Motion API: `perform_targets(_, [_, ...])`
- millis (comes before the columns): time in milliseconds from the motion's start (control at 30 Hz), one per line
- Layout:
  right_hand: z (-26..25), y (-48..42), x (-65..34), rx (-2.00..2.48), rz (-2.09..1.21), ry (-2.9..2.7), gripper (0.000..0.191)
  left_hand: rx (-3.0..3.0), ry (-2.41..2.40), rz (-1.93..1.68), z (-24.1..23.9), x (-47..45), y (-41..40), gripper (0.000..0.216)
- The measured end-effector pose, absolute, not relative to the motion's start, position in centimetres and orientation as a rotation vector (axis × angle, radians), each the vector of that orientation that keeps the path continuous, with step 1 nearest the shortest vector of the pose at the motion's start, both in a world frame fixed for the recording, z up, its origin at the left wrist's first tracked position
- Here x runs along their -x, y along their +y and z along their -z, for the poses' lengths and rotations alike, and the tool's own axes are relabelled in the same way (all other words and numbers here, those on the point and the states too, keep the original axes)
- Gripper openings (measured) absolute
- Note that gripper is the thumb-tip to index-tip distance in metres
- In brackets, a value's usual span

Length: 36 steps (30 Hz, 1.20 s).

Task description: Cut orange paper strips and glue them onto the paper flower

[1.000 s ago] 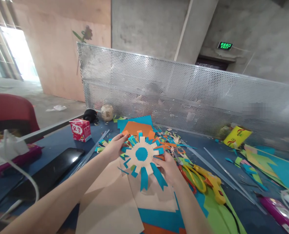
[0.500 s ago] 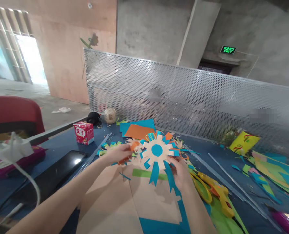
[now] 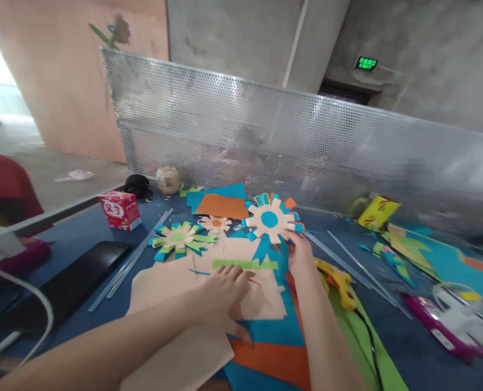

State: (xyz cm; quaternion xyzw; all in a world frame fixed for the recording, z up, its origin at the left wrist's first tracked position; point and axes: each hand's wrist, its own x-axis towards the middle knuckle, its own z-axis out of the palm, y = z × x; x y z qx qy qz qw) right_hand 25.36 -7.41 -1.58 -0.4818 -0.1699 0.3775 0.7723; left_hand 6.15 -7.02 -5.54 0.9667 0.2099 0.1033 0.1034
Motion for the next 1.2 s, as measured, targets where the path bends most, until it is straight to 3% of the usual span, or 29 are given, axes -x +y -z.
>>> perform_targets(433, [-4.9,-8.0,-25.0,1.028,-0.755,-0.601,0.015,-2.873,0.571,-0.292,5.2,-5.9,-7.7,0.107])
perform_targets(633, [-2.7,-7.4,-23.0,1.059,-0.934,-0.749,0.022,-2.928,0.549,-0.37,5.8,-6.0,-7.7,0.102])
perform_targets(867, [-0.9,-7.2,-25.6,1.087,-0.859,-0.653,0.023,-2.868,0.566,-0.423,6.1,-6.1,-7.3,0.093])
perform_targets(1100, [-0.1,-8.6,-27.9,1.086,-0.851,-0.661,0.024,-2.946,-0.052,-0.275,4.9,-6.3,-10.3,0.097])
perform_targets(1200, [0.3,-8.7,-27.7,1.081,-0.893,-0.706,0.024,-2.994,-0.081,-0.262,5.2,-6.7,-10.8,0.093])
